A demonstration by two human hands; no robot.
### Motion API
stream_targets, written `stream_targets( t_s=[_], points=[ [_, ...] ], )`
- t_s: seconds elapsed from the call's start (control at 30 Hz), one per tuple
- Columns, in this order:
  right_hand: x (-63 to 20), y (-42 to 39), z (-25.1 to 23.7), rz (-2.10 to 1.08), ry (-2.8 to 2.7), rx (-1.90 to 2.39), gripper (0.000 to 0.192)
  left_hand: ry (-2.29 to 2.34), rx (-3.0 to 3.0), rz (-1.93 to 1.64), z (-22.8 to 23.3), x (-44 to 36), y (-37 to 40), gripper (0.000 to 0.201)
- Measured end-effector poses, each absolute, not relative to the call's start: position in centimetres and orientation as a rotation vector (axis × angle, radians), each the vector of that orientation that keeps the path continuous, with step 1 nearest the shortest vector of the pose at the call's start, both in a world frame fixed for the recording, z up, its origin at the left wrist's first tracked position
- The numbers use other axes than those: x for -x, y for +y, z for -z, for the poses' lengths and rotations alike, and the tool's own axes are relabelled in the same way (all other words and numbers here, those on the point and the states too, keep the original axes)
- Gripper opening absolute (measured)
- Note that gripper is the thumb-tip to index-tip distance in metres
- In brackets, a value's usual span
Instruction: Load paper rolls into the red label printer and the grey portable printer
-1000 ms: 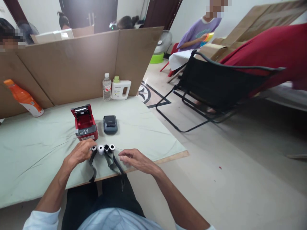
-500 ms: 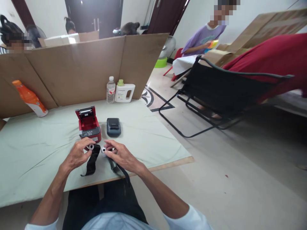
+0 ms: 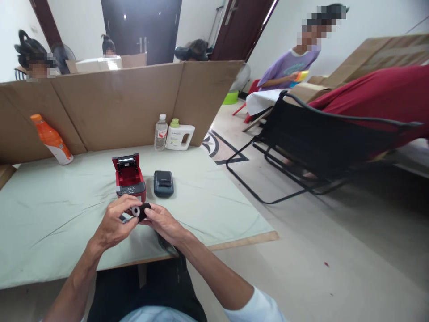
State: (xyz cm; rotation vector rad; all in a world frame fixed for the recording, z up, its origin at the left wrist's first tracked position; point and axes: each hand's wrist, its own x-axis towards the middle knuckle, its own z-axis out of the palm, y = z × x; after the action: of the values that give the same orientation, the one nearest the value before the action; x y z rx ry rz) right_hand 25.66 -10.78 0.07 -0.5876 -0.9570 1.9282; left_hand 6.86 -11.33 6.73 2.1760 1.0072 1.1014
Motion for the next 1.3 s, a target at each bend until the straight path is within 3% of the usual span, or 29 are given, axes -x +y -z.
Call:
stream_targets(
  t_s=[0.2,0.43,0.67,1.03,1.2,1.3],
  points=[
    [-26.4,-10.6,-1.0,-1.945,-1.080,0.504,0.041,0.788,-1.993,-0.684,-9.7,-5.4,-10.1,0.017],
    [-26.9,-10.2,-2.9,-2.001,-1.245,0.483,0.038,0.800,-2.285,-0.317,-13.4,-6.3,-9.9,0.047],
    [-26.4,-10.9,-2.5,-2.021,-1.143,0.492,0.048,0.744,-2.344,-0.489,-13.2,-6.6,-10.8,0.049],
    [-26.1,-11.8,-3.1,-2.025,-1.091,0.323,0.046,0.710,-2.145,-0.678,-11.8,-6.4,-11.4,0.054],
    [-26.1,-11.9,-3.2,-2.024,-1.114,0.307,0.046,0.713,-2.121,-0.625,-12.1,-6.1,-11.3,0.067],
    [-26.2,-11.8,-3.5,-2.005,-1.122,0.331,0.047,0.741,-2.101,-0.680,-12.1,-6.3,-11.5,0.063]
  ],
)
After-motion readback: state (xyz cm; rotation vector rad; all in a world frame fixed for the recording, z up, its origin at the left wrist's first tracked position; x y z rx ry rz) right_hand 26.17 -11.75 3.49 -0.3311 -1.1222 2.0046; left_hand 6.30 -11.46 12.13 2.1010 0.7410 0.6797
